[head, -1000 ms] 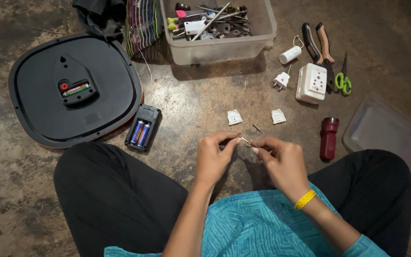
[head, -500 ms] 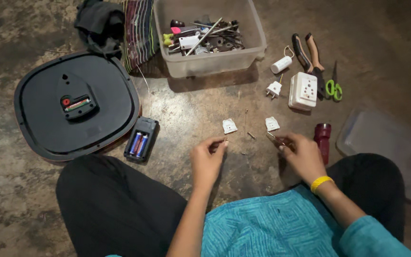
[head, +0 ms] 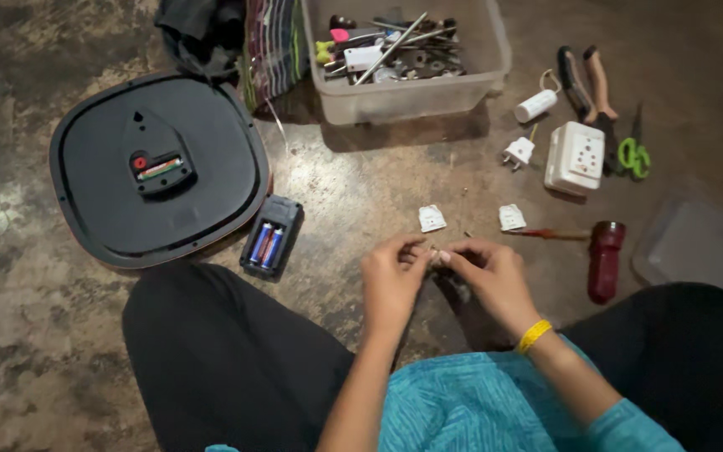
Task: The person sits on the floor and assembles small white electrical components using a screwdriver. They insert screws into the components and tighten them, handling multiple parts one at a time.
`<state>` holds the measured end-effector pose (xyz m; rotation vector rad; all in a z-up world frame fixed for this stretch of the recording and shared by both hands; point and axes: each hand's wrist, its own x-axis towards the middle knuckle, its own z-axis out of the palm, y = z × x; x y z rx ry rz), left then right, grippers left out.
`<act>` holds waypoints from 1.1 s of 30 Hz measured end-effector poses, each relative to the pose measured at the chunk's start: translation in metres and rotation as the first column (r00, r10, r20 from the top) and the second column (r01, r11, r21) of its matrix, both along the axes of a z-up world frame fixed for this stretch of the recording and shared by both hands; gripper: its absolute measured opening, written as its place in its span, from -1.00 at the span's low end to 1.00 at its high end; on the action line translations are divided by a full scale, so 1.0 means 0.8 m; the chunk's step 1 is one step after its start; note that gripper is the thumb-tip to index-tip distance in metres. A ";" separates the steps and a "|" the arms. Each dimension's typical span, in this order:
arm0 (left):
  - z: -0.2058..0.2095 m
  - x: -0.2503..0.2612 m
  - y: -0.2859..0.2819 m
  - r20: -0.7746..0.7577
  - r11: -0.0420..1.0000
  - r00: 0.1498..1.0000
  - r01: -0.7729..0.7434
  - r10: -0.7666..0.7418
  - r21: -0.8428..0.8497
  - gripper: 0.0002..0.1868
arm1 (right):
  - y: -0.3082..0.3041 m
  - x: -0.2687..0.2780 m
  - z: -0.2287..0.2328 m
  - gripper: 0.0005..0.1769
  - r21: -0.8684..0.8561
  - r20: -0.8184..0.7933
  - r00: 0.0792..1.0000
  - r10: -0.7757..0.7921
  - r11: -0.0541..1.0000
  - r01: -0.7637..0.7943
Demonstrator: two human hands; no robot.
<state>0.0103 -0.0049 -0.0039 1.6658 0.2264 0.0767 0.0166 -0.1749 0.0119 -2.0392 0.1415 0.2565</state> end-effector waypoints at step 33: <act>0.014 0.014 -0.005 0.120 0.916 0.992 -0.021 -0.030 0.401 -0.78 | 0.028 0.058 -0.005 -0.75 -0.348 0.203 0.979 0.007 0.935 0.065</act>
